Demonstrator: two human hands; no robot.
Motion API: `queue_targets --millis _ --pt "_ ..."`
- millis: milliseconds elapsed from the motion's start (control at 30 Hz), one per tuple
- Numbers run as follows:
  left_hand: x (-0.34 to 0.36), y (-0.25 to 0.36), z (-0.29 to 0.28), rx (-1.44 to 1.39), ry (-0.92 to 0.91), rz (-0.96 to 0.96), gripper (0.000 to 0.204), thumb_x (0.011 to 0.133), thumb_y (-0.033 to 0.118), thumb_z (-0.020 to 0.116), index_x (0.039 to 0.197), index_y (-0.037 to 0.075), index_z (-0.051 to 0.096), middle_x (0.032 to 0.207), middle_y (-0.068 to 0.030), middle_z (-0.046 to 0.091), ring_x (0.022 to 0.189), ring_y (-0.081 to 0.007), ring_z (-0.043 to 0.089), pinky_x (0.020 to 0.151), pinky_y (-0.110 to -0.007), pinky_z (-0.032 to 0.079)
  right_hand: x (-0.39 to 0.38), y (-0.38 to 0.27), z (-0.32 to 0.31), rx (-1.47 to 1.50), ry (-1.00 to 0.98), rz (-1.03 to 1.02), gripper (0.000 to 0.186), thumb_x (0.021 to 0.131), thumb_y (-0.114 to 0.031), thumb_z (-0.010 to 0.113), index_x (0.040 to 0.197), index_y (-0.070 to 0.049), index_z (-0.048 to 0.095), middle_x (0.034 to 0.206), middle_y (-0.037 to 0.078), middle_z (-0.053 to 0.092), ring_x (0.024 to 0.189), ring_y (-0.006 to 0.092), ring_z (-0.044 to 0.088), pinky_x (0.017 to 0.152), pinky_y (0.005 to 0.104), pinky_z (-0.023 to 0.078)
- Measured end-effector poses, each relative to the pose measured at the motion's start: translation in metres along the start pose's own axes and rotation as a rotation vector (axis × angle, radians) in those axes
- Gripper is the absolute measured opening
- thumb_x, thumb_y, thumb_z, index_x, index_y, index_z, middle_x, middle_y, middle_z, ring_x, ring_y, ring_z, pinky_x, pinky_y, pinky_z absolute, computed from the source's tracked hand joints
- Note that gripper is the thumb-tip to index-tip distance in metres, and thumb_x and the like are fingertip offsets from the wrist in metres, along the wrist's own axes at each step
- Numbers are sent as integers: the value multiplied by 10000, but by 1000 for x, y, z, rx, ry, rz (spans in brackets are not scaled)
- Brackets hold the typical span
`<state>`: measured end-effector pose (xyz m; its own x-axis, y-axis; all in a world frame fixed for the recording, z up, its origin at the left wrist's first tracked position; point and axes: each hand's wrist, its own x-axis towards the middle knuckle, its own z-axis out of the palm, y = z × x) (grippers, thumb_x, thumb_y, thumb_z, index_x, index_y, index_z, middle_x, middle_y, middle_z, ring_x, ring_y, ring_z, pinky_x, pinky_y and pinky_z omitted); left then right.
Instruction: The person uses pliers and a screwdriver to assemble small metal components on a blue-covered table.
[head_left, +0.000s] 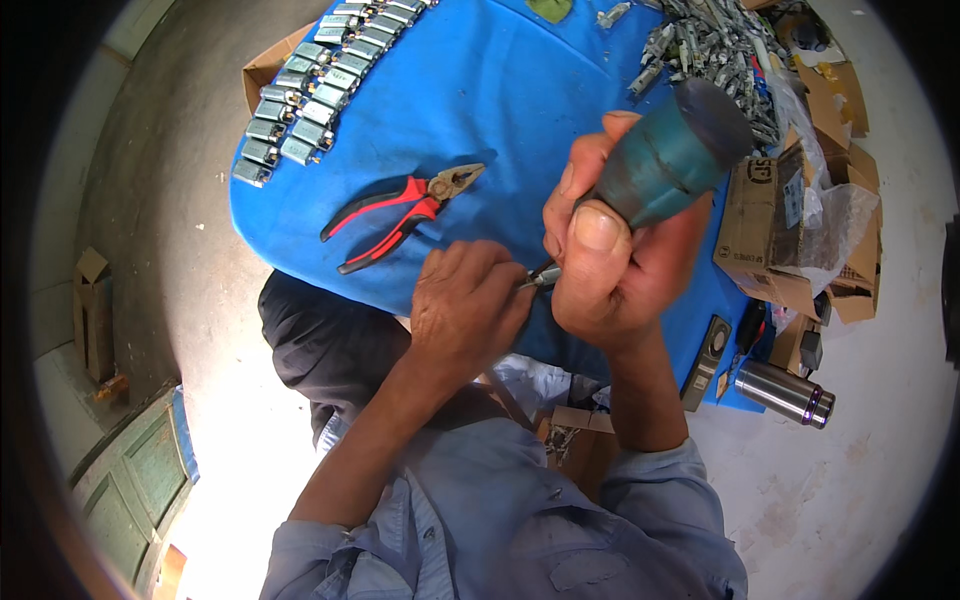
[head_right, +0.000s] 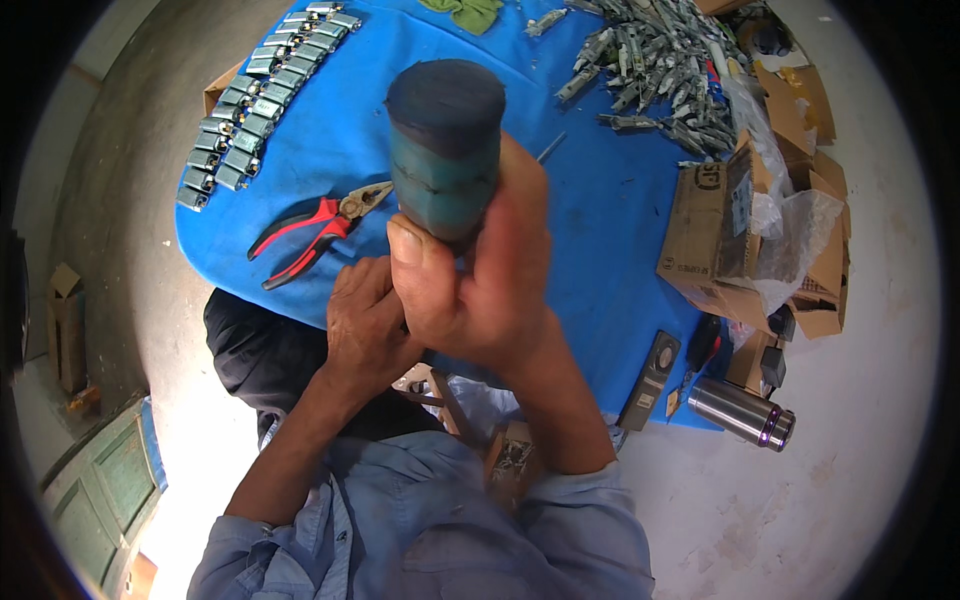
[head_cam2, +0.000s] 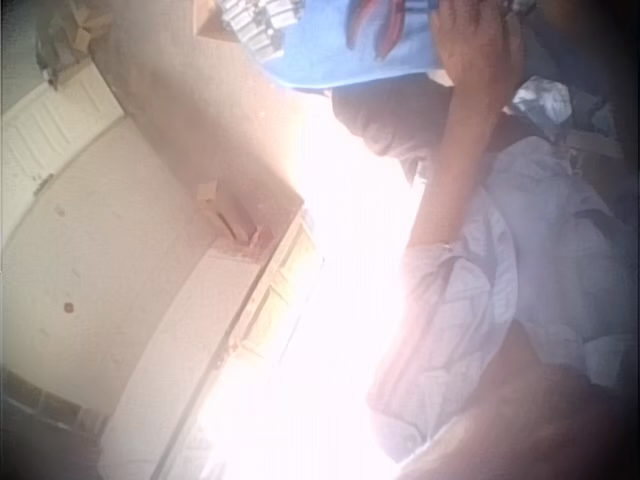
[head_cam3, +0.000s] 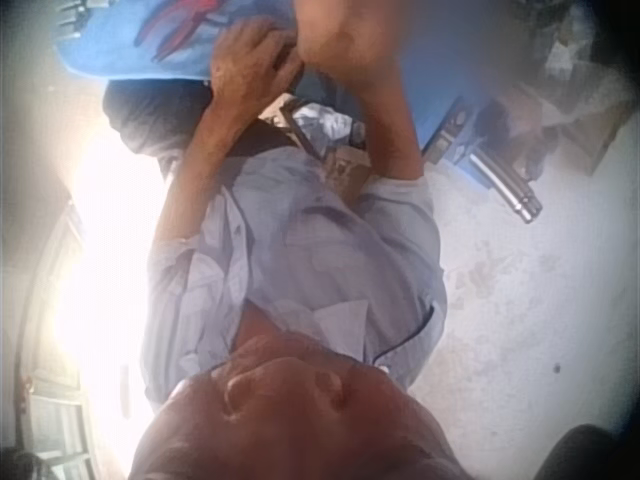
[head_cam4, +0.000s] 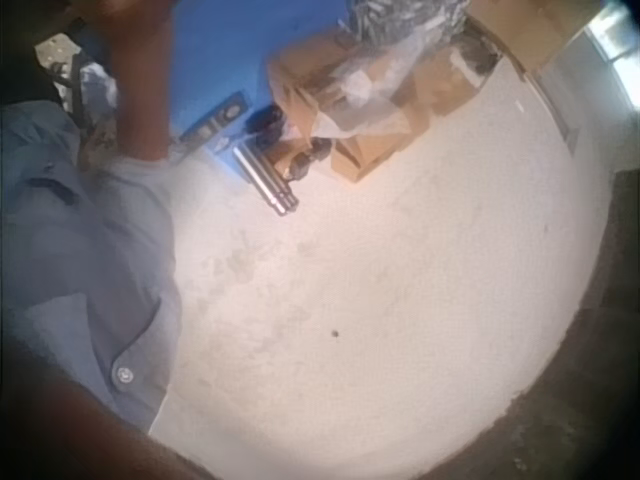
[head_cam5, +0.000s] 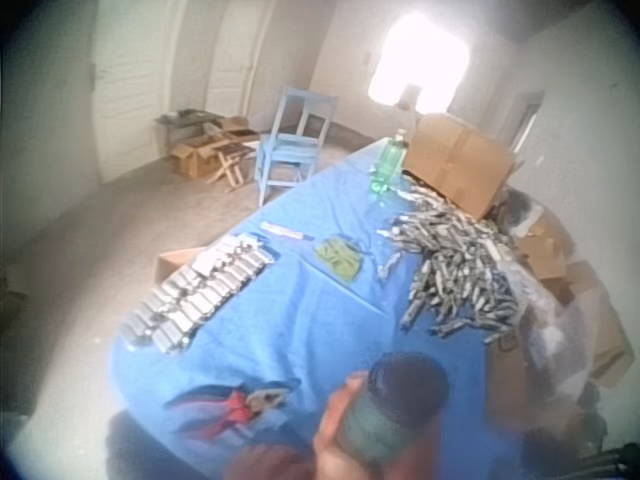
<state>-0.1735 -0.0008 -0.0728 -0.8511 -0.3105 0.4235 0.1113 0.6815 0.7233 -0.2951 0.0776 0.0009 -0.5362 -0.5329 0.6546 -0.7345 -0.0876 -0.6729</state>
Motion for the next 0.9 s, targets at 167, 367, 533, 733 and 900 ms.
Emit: queue_targets --millis 167,367,533,733,900 --pt "1 2 0 5 -9 -9 164 745 130 778 860 84 670 917 -42 614 842 -248 589 704 -404 409 0 -1 14 145 118 64 437 1016 -261 507 1284 62 381 857 98 570 486 69 411 414 222 346" --pt "0 1 2 4 -10 2 153 750 127 770 858 83 670 922 -43 618 844 -250 586 710 -403 408 -4 2 13 161 201 86 436 1029 -304 507 1270 50 429 806 79 561 505 64 395 412 215 319" --pt "0 4 1 21 -3 6 149 754 130 767 859 83 672 921 -41 616 844 -253 582 719 -400 406 -3 0 16 222 235 133 426 1022 -293 530 1259 54 462 791 66 553 522 49 391 424 207 296" --pt "-1 7 -1 26 -27 -14 162 750 138 774 867 84 675 931 -40 614 864 -257 580 733 -402 406 -7 3 22 208 254 133 427 1017 -291 553 1257 54 475 763 48 543 526 36 379 431 200 289" --pt "-2 8 -2 11 -38 -6 185 753 138 775 895 74 677 954 -54 613 886 -270 579 749 -413 409 -10 3 20 217 264 140 421 1016 -295 554 1243 51 480 761 51 542 533 39 379 429 202 291"
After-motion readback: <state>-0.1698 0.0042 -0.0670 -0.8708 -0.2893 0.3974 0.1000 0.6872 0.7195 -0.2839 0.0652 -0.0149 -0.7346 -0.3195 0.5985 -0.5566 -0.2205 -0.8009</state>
